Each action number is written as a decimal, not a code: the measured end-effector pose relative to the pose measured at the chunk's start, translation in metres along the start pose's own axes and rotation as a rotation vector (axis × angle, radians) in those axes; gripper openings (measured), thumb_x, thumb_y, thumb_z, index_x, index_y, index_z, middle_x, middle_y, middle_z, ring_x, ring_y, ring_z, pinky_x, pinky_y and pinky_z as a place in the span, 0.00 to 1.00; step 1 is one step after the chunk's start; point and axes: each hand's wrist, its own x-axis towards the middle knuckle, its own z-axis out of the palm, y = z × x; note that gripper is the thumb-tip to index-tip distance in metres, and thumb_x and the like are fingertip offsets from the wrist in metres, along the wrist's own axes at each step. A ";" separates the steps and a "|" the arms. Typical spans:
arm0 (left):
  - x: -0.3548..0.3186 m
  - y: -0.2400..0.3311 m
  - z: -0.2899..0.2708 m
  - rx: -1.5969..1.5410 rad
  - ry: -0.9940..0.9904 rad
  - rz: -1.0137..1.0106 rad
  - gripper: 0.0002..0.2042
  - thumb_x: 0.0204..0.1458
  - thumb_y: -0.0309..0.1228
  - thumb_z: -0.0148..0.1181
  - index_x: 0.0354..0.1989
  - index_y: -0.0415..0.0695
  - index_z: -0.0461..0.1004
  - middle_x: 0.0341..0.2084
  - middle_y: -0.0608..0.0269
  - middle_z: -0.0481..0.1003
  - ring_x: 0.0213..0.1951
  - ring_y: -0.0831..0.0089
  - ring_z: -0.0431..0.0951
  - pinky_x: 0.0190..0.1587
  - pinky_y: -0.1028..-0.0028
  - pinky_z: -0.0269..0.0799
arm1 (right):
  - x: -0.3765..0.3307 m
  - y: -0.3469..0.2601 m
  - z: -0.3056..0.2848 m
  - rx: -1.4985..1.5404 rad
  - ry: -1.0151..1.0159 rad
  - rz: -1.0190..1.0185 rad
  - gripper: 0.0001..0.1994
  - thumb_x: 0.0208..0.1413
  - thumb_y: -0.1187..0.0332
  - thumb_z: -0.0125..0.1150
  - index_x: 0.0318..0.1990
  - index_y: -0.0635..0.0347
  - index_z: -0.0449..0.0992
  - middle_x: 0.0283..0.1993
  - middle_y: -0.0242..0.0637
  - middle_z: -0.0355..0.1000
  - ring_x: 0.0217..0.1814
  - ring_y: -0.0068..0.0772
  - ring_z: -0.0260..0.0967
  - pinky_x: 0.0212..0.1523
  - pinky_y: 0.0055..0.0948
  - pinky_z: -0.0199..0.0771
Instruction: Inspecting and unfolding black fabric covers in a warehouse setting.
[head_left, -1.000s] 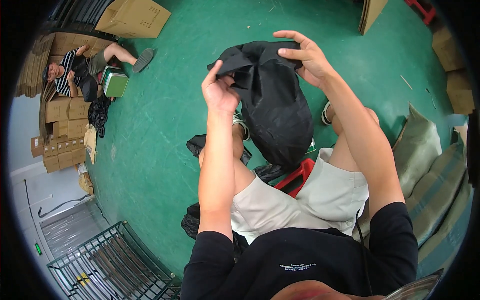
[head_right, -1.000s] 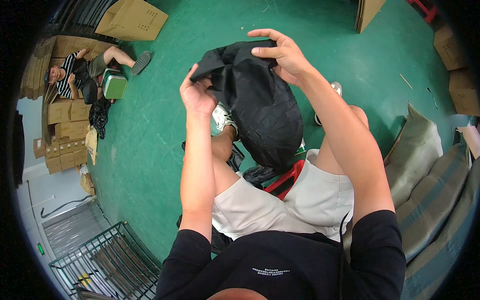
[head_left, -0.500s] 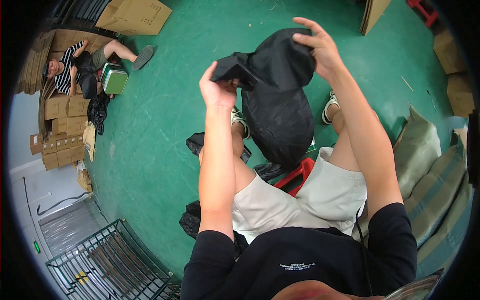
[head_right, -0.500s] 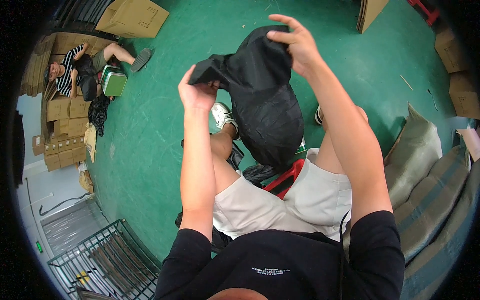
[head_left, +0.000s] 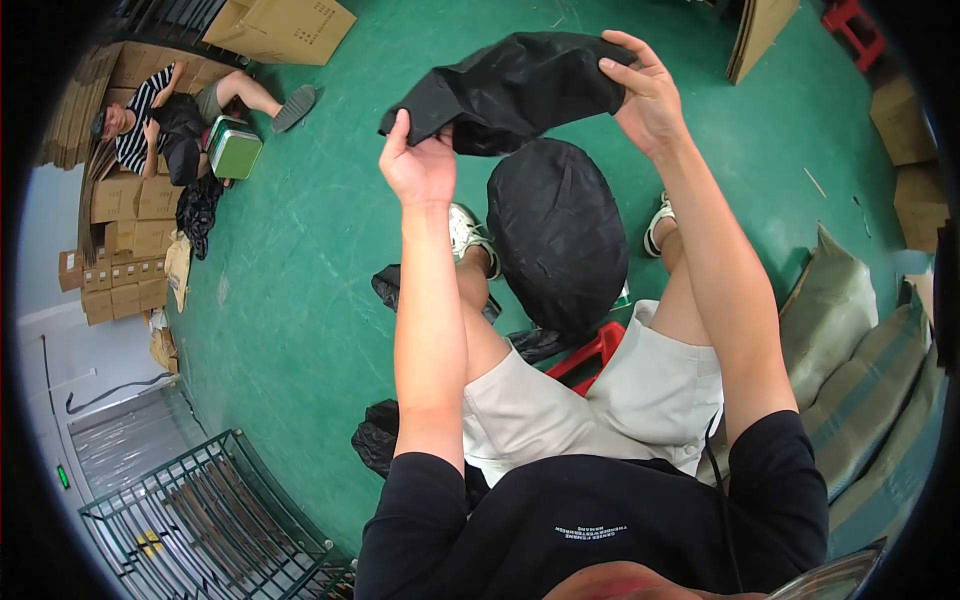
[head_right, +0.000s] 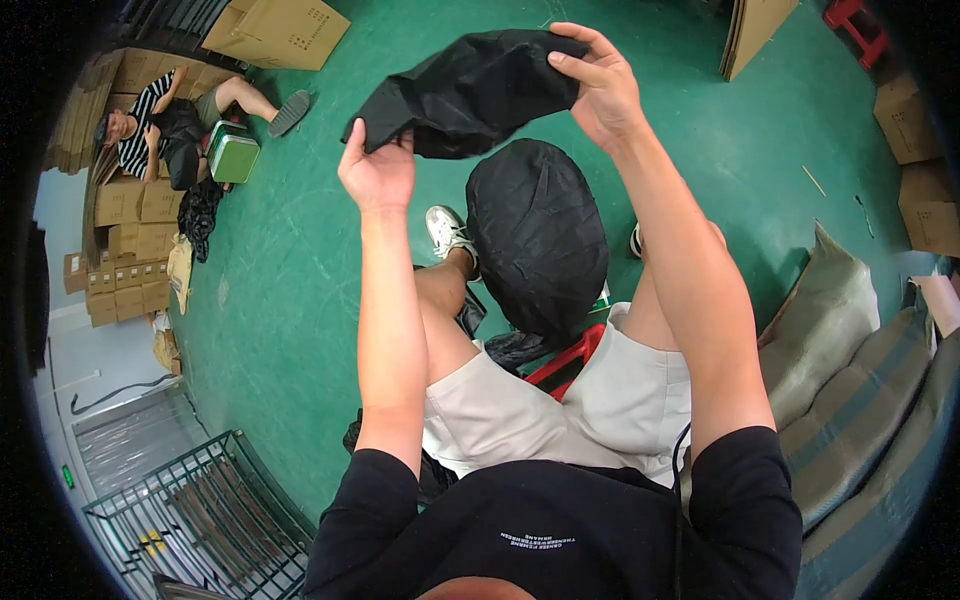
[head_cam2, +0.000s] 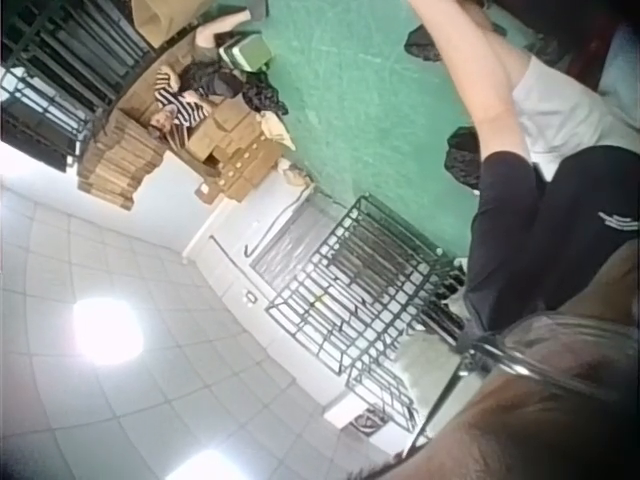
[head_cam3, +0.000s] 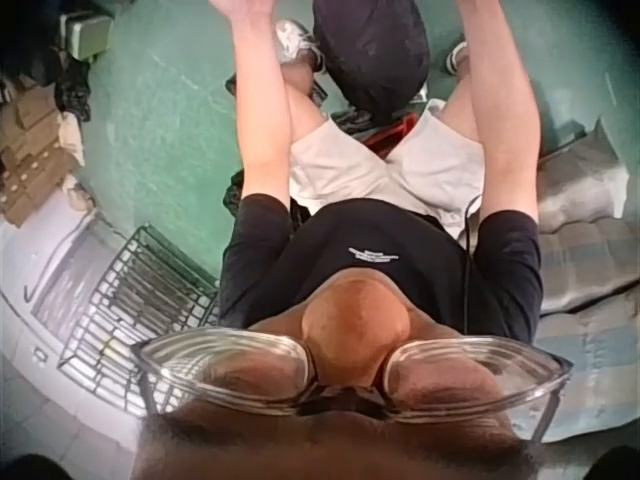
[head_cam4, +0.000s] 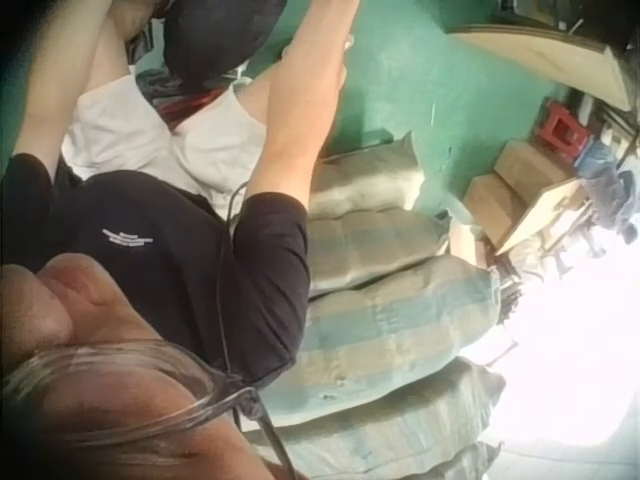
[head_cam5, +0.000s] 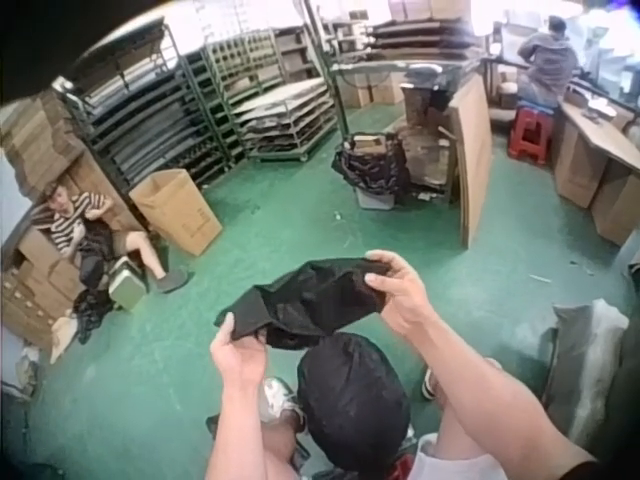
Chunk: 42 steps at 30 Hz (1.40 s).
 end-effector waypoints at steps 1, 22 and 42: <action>-0.001 0.003 0.000 0.005 -0.076 0.094 0.13 0.57 0.34 0.53 0.46 0.42 0.73 0.48 0.59 0.75 0.52 0.63 0.71 0.57 0.62 0.60 | 0.002 0.003 -0.003 -0.001 -0.001 0.002 0.18 0.53 0.84 0.57 0.52 0.64 0.72 0.44 0.39 0.74 0.45 0.30 0.74 0.49 0.32 0.75; -0.142 -0.170 -0.223 0.910 0.636 -0.444 0.28 0.52 0.43 0.65 0.53 0.35 0.67 0.45 0.54 0.73 0.41 0.63 0.73 0.36 0.63 0.69 | -0.201 0.168 -0.184 -1.131 0.804 0.591 0.22 0.47 0.75 0.53 0.52 0.65 0.63 0.52 0.56 0.69 0.57 0.51 0.68 0.58 0.39 0.65; -0.190 -0.161 -0.172 0.844 0.437 -0.183 0.13 0.56 0.37 0.62 0.24 0.43 0.71 0.15 0.69 0.67 0.14 0.78 0.63 0.18 0.73 0.58 | -0.223 0.113 -0.167 -0.785 0.289 0.529 0.24 0.53 0.71 0.60 0.55 0.74 0.63 0.44 0.49 0.73 0.31 0.40 0.75 0.25 0.34 0.75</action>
